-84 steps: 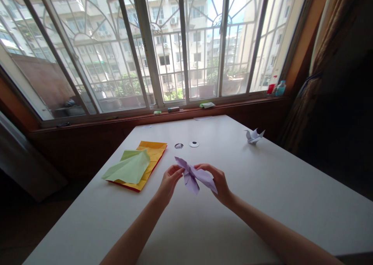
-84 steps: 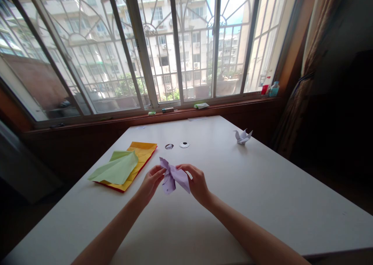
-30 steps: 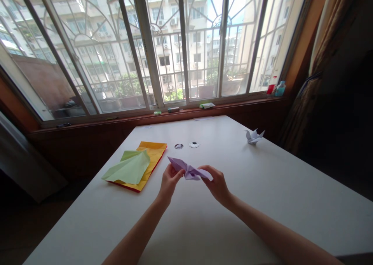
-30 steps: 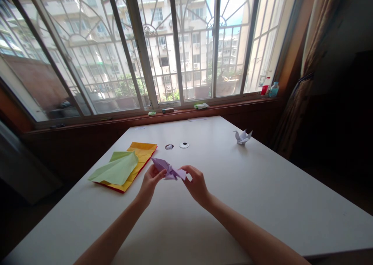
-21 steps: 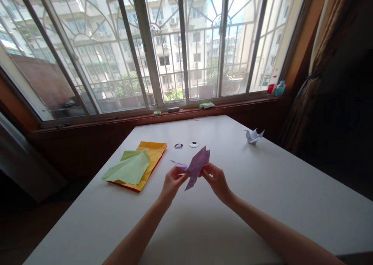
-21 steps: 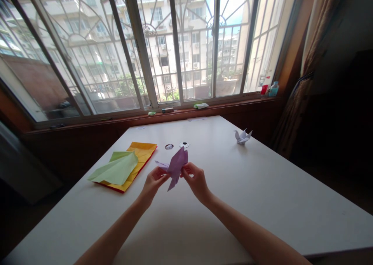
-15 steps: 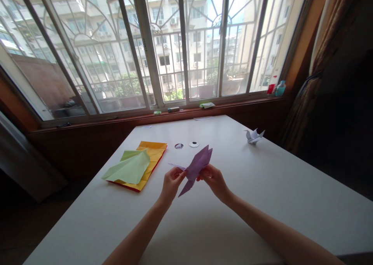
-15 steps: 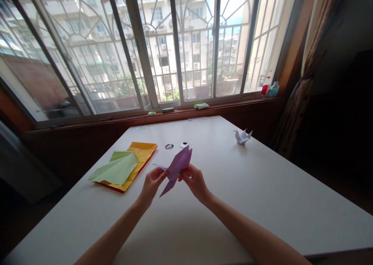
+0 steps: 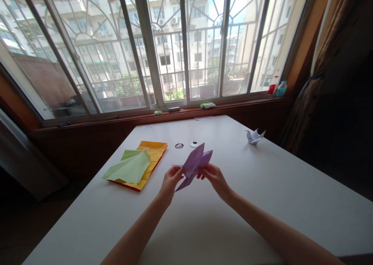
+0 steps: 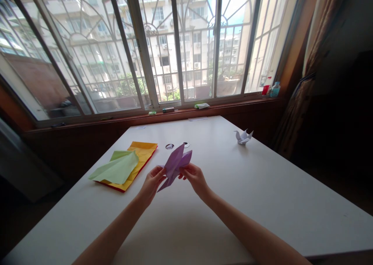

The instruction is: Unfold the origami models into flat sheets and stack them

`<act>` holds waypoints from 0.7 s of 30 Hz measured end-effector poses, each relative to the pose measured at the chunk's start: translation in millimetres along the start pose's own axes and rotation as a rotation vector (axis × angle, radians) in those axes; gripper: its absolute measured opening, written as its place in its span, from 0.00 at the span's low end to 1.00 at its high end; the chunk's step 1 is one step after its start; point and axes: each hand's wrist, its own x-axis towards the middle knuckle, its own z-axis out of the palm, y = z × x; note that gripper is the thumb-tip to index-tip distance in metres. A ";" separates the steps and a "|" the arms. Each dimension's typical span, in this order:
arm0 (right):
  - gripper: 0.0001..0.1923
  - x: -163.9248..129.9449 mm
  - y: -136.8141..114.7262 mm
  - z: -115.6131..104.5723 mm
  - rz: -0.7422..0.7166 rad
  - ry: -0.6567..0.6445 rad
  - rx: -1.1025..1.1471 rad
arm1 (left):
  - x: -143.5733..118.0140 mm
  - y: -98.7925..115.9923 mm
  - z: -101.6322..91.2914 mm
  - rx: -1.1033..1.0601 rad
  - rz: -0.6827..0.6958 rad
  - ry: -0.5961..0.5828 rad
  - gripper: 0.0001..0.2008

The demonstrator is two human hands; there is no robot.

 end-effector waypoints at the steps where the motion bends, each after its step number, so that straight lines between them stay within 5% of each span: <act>1: 0.16 -0.3 0.0 0.5 0.000 0.003 -0.007 | -0.2 0.4 0.2 0.007 0.001 -0.008 0.13; 10: 0.12 -5.0 1.0 4.0 -0.055 0.067 -0.144 | -7.0 4.4 6.8 0.228 0.144 -0.021 0.27; 15: 0.11 -14.0 -10.4 3.2 -0.147 0.039 -0.224 | -9.2 4.7 5.0 0.545 0.524 0.069 0.19; 21: 0.12 -12.3 -21.4 1.5 -0.103 -0.025 -0.191 | -9.6 12.7 2.7 0.609 0.585 0.021 0.13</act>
